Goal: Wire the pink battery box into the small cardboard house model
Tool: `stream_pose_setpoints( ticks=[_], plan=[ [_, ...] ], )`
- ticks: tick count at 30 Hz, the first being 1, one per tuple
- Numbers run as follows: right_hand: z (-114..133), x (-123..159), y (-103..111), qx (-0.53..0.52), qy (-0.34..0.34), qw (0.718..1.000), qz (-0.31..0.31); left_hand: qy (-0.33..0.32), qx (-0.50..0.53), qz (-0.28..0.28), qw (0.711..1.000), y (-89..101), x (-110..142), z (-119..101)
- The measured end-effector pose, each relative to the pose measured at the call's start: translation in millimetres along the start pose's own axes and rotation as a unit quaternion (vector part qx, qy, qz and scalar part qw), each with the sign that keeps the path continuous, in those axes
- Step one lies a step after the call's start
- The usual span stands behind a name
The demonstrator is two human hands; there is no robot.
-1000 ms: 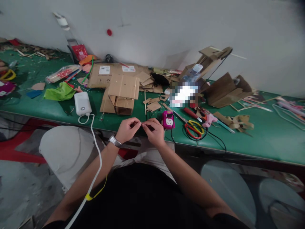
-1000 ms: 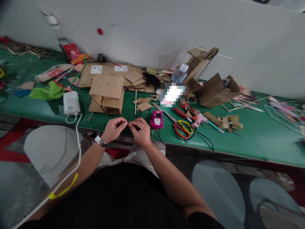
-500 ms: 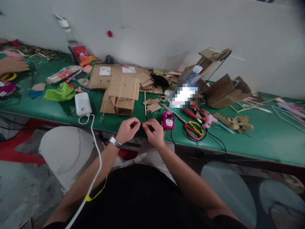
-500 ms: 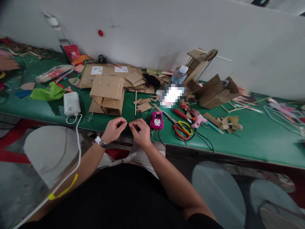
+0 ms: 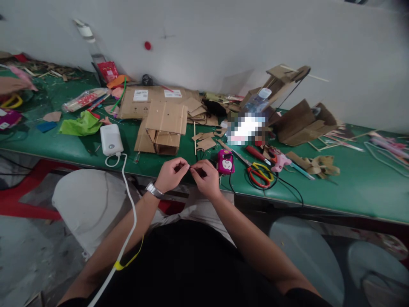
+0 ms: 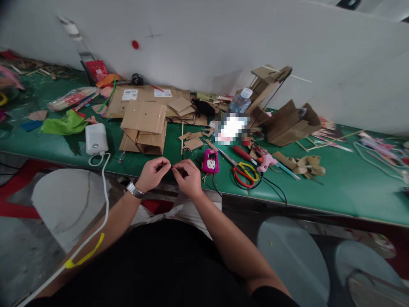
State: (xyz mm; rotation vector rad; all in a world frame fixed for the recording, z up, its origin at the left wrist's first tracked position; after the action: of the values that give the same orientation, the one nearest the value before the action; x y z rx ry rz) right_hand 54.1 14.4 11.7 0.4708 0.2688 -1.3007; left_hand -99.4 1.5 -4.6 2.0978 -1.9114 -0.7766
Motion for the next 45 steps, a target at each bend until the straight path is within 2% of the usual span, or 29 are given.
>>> stream_pose_setpoints(
  ticks=[4, 10, 16, 22, 34, 39, 45],
  plan=[
    [2.6, -0.8, 0.7, 0.003, 0.000, 1.000, -0.003, 0.010, 0.012, 0.002, 1.000, -1.3, 0.4, 1.4],
    [2.7, -1.1, 0.1, 0.000, -0.001, 1.000, 0.002, -0.010, -0.010, 0.004, 1.000, -2.5, 0.0, 0.4],
    [0.8, 0.1, -1.9, 0.007, 0.004, 1.000, 0.012, -0.002, -0.030, -0.020, 0.999, 0.9, 0.0, 4.0],
    [1.7, -0.8, -1.5, 0.001, 0.013, 1.000, 0.014, -0.003, -0.003, 0.000, 1.000, -2.6, 0.4, 4.5],
    [3.1, -1.0, -0.4, -0.011, 0.010, 1.000, 0.002, 0.001, -0.008, 0.003, 1.000, -2.5, -0.7, 1.2],
    [-0.6, -0.8, -2.0, -0.014, -0.014, 1.000, 0.011, 0.001, -0.014, 0.000, 1.000, -3.0, -0.3, 1.2],
    [-16.1, 2.9, -1.5, -0.035, -0.059, 0.998, 0.004, 0.010, -0.009, -0.008, 1.000, -3.0, -0.9, 1.2]
  ],
)
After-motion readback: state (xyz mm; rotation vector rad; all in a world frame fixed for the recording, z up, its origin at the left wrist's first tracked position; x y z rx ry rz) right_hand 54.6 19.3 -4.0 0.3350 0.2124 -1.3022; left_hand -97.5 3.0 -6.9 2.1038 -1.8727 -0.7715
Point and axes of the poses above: each hand's wrist, its own x-axis away from the middle knuckle, its own y-axis out of the back of the hand, z = x × y, the point moved 10 cm from there along -x, towards the middle knuckle, and after that the axes turned 12 degrees about -x, right-handed, at the moved point
